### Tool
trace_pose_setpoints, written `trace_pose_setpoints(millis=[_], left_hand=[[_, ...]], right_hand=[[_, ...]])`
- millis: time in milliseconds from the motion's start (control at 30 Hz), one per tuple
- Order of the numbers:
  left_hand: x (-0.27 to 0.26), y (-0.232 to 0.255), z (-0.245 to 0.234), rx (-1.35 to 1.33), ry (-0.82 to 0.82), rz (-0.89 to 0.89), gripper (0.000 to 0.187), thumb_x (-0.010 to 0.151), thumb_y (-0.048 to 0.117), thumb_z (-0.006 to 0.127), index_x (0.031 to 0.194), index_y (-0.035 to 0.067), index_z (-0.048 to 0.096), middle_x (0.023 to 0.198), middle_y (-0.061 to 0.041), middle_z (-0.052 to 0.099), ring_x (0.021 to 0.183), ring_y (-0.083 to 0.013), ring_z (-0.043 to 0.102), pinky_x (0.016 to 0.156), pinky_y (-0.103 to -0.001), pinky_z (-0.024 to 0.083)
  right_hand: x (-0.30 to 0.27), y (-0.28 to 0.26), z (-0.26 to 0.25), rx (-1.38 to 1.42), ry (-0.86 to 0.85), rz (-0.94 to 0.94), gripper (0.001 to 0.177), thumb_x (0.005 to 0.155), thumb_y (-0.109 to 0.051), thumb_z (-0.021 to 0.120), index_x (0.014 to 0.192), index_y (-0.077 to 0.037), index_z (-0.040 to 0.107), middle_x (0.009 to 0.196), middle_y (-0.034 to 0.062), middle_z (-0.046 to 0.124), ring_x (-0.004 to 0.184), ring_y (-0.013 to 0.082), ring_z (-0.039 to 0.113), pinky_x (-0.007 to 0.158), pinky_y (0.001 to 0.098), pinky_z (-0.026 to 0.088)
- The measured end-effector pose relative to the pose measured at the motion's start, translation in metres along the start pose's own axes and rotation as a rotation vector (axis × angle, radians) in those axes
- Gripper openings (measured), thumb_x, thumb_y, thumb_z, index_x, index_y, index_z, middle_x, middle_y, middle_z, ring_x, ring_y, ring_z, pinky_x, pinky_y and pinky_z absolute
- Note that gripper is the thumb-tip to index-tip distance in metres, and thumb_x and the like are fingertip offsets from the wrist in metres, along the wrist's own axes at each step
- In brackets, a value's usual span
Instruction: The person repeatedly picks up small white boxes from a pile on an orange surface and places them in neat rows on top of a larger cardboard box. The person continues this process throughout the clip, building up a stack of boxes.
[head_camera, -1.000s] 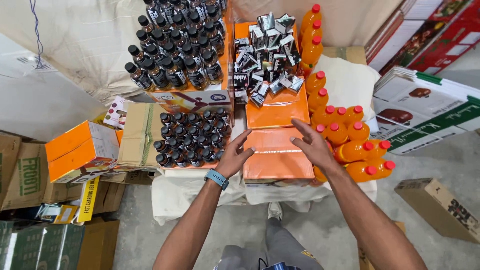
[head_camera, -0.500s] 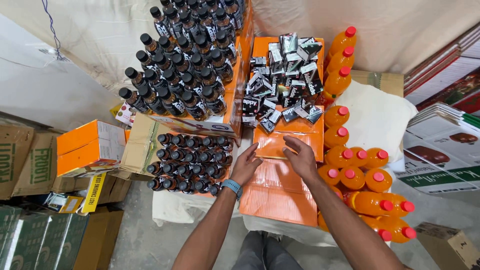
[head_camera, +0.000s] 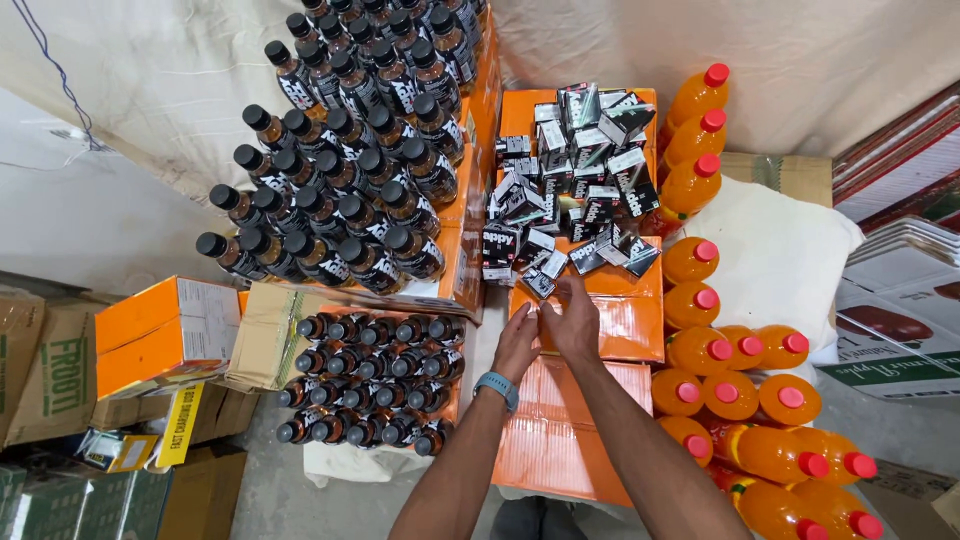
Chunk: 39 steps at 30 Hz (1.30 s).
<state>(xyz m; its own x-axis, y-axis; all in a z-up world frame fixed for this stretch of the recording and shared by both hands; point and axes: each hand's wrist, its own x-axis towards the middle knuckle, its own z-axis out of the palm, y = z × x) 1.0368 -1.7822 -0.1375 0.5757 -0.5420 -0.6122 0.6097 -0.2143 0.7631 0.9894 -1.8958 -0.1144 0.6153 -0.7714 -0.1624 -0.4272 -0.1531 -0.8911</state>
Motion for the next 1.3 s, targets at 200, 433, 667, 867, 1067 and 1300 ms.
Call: trace_pose_setpoints(millis=[200,433,667,867,1067,1300], left_hand=[[-0.014,0.007,0.011,-0.039,0.001,-0.001,0.066,0.107,0.039,0.051,0.163,0.014,0.026,0.164,-0.02,0.032,0.15,-0.0419,0.031,0.114,-0.062,0.031],[-0.017,-0.01,0.007,-0.117,0.056,0.008,0.07,0.105,0.034,0.057,0.163,0.014,0.024,0.164,-0.015,0.036,0.149,-0.0392,0.035,0.113,-0.058,0.035],[-0.024,-0.01,0.013,-0.155,0.035,-0.037,0.079,0.101,0.026,0.06,0.165,0.016,0.015,0.165,-0.011,0.034,0.149,-0.0323,0.038,0.115,-0.054,0.035],[-0.036,-0.016,0.011,-0.235,0.036,0.04,0.074,0.103,0.018,0.055,0.165,0.022,0.014,0.157,-0.011,0.043,0.142,-0.0312,0.045,0.112,-0.049,0.041],[-0.081,0.007,0.005,-0.295,-0.037,0.198,0.05,0.105,0.005,0.049,0.155,0.011,0.043,0.134,-0.011,0.06,0.113,-0.0222,0.063,0.092,-0.039,0.06],[-0.142,0.014,-0.002,-0.092,-0.066,0.408,0.048,0.1,-0.001,0.055,0.147,0.008,0.054,0.128,-0.013,0.067,0.105,-0.0151,0.066,0.087,-0.033,0.063]], right_hand=[[0.001,0.002,0.0,-0.149,-0.013,-0.029,0.035,0.085,-0.022,0.077,0.11,-0.012,0.054,0.109,0.0191,0.071,0.111,0.0425,0.067,0.094,0.0552,0.052],[-0.021,-0.002,-0.017,-0.15,-0.064,0.034,0.038,0.084,-0.026,0.075,0.114,-0.015,0.056,0.111,0.0135,0.074,0.108,0.0322,0.073,0.093,0.0486,0.055],[-0.031,0.025,-0.024,-0.092,-0.064,0.101,0.048,0.079,-0.023,0.077,0.125,-0.016,0.07,0.11,0.0105,0.073,0.103,0.0224,0.075,0.095,0.0384,0.057],[-0.062,-0.019,-0.059,0.219,-0.178,0.285,0.055,0.078,-0.022,0.078,0.132,-0.013,0.071,0.111,0.0126,0.073,0.102,0.0256,0.075,0.09,0.0379,0.06],[-0.081,-0.029,-0.093,0.402,-0.349,0.135,0.056,0.079,-0.01,0.079,0.134,-0.002,0.067,0.115,0.0206,0.071,0.109,0.03,0.069,0.094,0.0453,0.057],[-0.122,-0.049,-0.119,0.451,-0.429,-0.011,0.066,0.085,0.003,0.075,0.147,-0.01,0.059,0.127,0.0249,0.067,0.119,0.0329,0.064,0.102,0.0484,0.053]])
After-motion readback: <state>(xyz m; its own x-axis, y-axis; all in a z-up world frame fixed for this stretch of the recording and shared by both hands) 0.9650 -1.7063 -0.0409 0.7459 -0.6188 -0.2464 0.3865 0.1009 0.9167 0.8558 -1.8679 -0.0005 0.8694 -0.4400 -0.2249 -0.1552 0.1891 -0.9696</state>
